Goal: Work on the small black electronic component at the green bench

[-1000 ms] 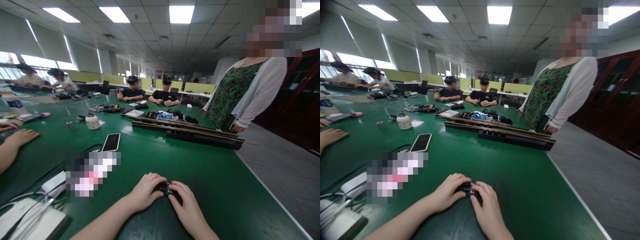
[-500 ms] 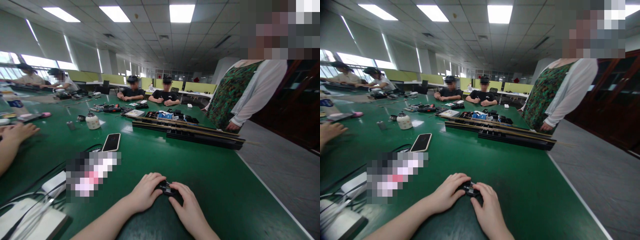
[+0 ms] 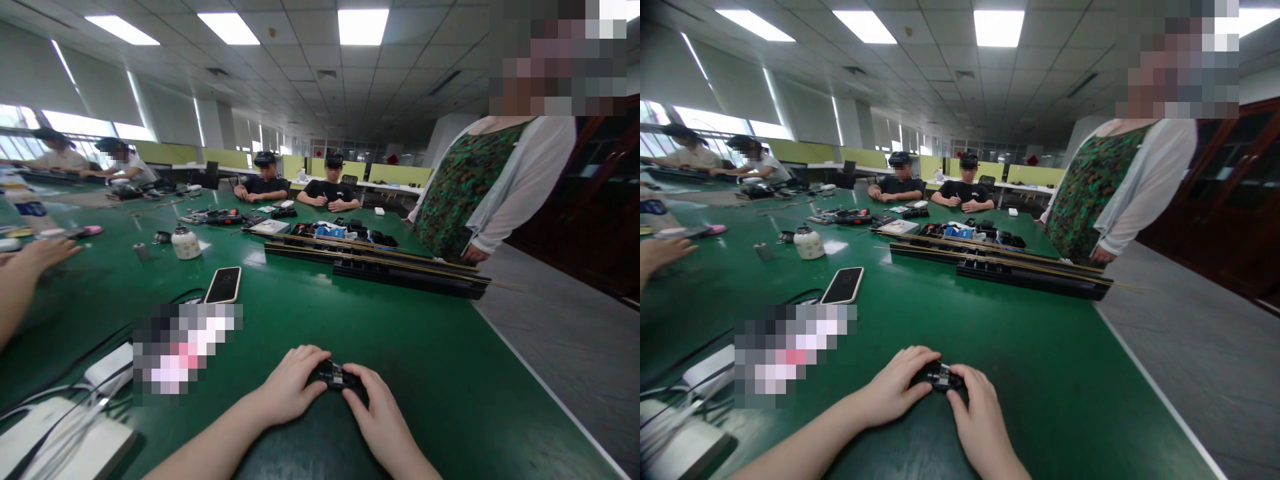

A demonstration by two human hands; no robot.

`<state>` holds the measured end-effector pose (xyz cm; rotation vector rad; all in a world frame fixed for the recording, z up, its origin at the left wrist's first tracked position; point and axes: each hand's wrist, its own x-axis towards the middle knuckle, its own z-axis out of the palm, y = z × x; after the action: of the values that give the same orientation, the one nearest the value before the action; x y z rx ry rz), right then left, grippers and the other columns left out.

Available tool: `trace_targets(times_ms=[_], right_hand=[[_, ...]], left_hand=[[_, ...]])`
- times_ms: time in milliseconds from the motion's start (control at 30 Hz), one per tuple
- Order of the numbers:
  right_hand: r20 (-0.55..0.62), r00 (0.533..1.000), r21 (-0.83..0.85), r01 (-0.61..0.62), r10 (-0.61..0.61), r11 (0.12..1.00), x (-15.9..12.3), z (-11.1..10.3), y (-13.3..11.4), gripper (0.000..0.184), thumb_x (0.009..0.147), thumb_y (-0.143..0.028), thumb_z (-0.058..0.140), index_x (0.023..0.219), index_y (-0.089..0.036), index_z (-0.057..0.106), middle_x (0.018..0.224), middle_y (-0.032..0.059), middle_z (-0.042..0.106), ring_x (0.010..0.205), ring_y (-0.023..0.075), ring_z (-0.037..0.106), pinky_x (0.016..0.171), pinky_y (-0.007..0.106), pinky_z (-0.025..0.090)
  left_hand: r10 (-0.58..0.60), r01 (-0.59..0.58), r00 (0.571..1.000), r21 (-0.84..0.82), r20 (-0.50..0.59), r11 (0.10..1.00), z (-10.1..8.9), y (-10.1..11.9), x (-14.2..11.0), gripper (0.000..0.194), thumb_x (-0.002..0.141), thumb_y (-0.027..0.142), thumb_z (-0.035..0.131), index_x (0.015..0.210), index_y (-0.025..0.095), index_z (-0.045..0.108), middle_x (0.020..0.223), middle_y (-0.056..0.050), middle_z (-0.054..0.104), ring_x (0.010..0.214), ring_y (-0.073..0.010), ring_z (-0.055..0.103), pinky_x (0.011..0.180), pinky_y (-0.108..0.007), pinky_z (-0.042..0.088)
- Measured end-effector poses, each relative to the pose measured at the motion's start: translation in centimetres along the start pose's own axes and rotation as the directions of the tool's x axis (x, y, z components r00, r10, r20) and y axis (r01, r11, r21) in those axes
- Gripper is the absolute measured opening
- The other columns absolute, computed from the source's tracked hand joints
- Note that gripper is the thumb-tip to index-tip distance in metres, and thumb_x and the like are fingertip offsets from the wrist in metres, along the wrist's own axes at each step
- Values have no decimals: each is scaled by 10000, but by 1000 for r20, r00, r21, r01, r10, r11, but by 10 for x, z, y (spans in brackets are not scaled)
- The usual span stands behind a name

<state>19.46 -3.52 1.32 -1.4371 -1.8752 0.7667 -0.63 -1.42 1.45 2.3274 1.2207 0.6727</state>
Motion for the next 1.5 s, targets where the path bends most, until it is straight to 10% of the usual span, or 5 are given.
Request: trace_targets(times_ms=[1500], right_hand=[[34, 999, -29, 8, -7, 1000, 0, -3, -7, 184, 752, -277, 574, 908, -252, 668, 1109, 68, 633, 1100, 253, 530, 981, 431, 371]], left_hand=[[-4, 4, 1000, -9, 2, 1000, -4, 3, 0, 392, 725, 292, 681, 1065, 236, 493, 1097, -38, 538, 1012, -230, 480, 868, -340, 371]])
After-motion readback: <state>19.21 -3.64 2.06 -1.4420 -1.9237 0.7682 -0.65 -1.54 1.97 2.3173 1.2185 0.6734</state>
